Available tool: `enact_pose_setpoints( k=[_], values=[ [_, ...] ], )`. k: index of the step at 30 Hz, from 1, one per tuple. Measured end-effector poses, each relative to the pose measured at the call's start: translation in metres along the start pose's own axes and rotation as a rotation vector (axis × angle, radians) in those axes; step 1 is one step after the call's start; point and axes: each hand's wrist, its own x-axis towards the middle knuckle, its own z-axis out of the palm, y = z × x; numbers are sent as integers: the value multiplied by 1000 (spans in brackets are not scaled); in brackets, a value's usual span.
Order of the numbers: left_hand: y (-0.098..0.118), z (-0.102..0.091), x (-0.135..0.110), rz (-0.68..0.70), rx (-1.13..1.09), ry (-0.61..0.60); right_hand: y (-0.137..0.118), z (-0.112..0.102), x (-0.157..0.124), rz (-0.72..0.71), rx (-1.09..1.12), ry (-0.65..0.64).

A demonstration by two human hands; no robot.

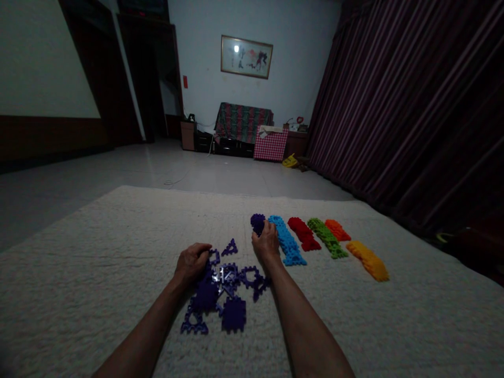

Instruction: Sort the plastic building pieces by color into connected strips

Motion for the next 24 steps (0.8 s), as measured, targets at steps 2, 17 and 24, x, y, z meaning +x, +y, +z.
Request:
enact_pose_setpoints(
  k=[2,17,24],
  values=[
    [0,0,0,-4,-9,0,0,-1,0,3,3,-12],
    [-2,-2,5,-60,-103,30,-10,-25,-31,-215,194,-78],
    [0,-9,3,-47,-87,19,-32,-38,-78,-373,306,-396]
  ],
)
